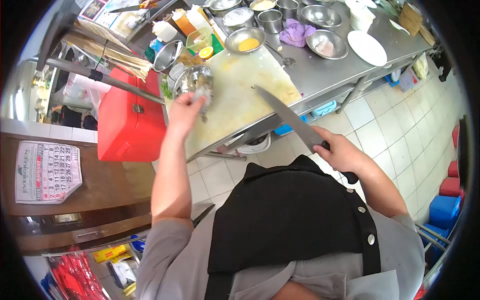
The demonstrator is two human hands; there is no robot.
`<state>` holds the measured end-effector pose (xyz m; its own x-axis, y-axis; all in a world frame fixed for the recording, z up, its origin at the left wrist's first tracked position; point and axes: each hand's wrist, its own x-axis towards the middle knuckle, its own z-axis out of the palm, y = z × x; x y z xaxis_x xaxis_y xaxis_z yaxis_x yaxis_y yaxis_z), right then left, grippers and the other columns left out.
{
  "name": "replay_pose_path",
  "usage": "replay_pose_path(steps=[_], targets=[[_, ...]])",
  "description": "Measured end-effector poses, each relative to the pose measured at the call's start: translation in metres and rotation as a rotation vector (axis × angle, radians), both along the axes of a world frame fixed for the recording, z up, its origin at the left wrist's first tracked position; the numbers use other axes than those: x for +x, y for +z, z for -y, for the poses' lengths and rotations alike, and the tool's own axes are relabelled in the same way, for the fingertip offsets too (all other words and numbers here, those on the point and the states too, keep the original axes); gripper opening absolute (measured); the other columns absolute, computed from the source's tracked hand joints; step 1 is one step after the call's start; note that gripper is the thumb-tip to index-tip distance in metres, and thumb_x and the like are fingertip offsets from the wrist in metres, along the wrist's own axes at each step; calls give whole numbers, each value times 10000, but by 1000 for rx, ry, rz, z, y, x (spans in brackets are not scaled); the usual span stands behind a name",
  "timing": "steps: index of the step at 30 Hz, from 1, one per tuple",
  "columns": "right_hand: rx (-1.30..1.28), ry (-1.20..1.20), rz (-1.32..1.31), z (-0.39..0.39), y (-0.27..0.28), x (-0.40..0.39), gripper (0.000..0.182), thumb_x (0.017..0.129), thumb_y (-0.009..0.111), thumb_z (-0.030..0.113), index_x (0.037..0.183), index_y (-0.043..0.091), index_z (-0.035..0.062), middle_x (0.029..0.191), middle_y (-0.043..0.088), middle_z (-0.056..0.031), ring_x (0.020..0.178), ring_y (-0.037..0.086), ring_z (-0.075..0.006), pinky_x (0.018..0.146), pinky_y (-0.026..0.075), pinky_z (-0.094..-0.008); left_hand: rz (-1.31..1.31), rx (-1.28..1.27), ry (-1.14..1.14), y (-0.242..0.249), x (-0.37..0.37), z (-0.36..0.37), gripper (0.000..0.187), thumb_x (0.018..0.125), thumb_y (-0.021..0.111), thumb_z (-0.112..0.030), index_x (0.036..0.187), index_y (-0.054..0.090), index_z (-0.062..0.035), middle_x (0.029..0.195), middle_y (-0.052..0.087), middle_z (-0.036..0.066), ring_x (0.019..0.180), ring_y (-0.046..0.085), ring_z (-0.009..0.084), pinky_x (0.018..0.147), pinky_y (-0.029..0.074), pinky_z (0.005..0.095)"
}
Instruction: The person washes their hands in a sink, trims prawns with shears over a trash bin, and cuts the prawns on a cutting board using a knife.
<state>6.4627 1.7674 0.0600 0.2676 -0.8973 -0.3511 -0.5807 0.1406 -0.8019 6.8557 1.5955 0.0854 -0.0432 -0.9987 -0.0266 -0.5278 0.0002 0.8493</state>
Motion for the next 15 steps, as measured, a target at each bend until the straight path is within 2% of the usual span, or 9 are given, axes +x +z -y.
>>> replay_pose_path(steps=[1,2,5,8,11,12,14,15], targets=[[98,-47,19,0,7,-1,561,980,578,124,1511,399,111,957,701,-136,612,635,-208,593,537,-347,41,-95,10,4,12,10,195,901,732,-193,985,733,-17,810,711,5,714,611,94,670,490,282],[68,-72,66,2,-8,-5,572,980,567,92,1523,387,114,900,660,-84,537,561,-115,485,493,-293,81,-190,20,7,19,23,220,896,733,-214,989,732,-15,807,723,21,705,636,124,677,504,306],[140,-80,53,11,-13,0,559,989,565,113,1519,388,95,795,613,-72,509,556,-131,472,489,-308,641,-340,157,18,22,54,318,876,736,-281,1042,719,-10,889,746,104,734,685,219,723,535,361],[146,-44,46,20,-12,19,535,1002,555,134,1510,395,72,707,559,-43,461,528,-127,445,472,-311,730,-439,70,-6,31,77,422,893,714,-343,1140,687,-1,975,725,180,881,702,276,815,536,350],[240,-63,183,23,3,27,507,1015,533,138,1501,407,62,657,538,-30,428,513,-127,443,470,-306,547,-402,66,13,7,54,430,908,711,-333,1191,675,-11,1079,722,170,937,706,267,852,541,357],[238,-49,284,16,-7,19,494,1022,519,132,1501,413,73,637,525,-30,425,518,-127,440,469,-297,445,-361,68,10,12,52,432,895,723,-331,1195,681,-23,1096,722,158,906,707,251,845,546,363],[253,-69,312,9,-10,14,503,1023,528,140,1508,406,91,617,516,-30,428,532,-135,449,492,-289,259,-279,61,4,22,38,439,870,747,-327,1204,691,-46,1131,721,134,844,708,221,831,557,373],[299,-80,334,7,13,16,510,1021,541,149,1509,406,96,613,515,-29,433,541,-138,457,506,-289,245,-273,61,-1,22,40,439,870,747,-327,1204,691,-46,1131,721,134,844,708,221,831,557,373]])
